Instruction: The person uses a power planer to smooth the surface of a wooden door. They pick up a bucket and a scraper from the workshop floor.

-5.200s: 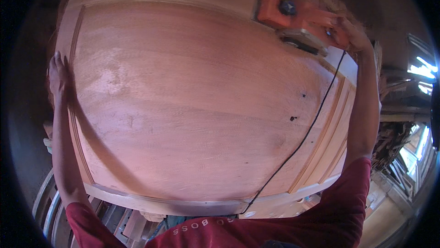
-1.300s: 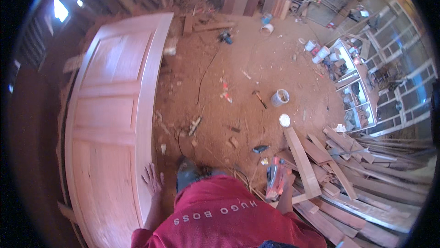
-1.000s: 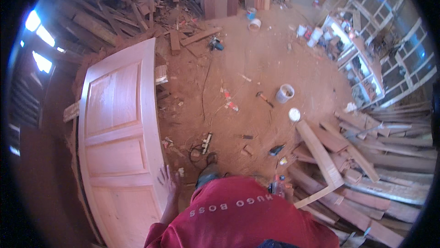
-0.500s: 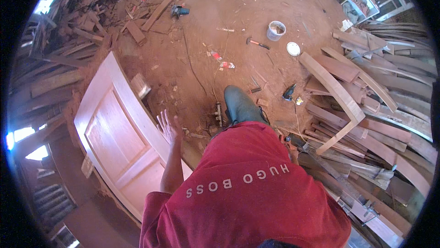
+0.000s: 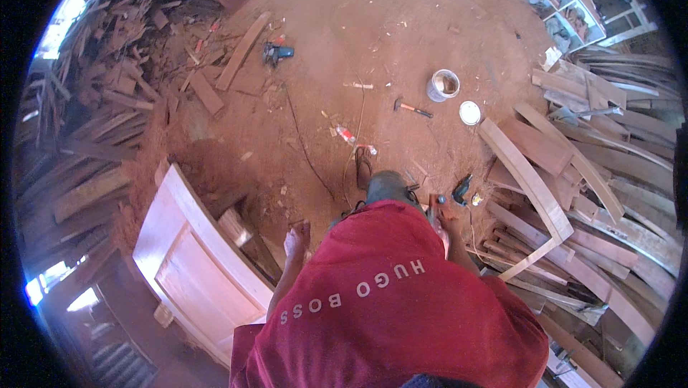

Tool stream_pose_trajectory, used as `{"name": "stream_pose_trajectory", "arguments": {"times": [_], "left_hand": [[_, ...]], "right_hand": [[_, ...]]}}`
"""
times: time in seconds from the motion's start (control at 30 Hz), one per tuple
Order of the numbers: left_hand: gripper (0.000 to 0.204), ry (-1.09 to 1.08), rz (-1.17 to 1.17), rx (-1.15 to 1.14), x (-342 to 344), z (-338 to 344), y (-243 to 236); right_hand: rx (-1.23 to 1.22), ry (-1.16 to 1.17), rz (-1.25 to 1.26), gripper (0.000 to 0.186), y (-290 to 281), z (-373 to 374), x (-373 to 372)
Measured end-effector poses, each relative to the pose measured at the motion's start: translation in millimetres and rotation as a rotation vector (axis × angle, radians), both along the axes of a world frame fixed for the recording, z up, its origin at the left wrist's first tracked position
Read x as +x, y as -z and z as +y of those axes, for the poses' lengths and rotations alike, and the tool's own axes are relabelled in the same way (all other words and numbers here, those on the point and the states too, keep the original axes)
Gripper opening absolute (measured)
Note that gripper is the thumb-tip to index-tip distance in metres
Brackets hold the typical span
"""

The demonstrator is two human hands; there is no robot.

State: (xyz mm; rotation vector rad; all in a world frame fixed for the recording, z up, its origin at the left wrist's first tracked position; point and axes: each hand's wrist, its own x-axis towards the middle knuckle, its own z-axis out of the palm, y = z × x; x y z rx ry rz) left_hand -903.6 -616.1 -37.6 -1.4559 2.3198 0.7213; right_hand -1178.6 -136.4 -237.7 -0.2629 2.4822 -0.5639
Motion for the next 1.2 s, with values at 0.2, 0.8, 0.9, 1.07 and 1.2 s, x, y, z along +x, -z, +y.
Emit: {"name": "stream_pose_trajectory", "arguments": {"times": [0.2, 0.8, 0.9, 1.07, 1.2], "left_hand": [[0.064, -0.105, -0.099, -0.215, -99, -114, 0], [0.048, 0.144, 0.017, 0.333, -406, -401, 103], [0.044, 0.456, 0.015, 0.335, -489, -425, 105], [0.038, 0.432, -0.042, 0.442, -615, -420, 118], [0.038, 0.635, -0.02, 0.417, -673, -420, 212]], "right_hand": [[-0.375, 0.178, 0.276, 0.068, -57, -144, -147], [-0.053, 0.69, -0.197, 0.053, 24, -436, -439], [-0.177, 0.873, -0.175, 0.049, 95, -432, -464], [-0.257, 1.199, -0.327, 0.045, 183, -499, -536], [-0.154, 1.331, -0.437, 0.054, 294, -511, -596]]}}
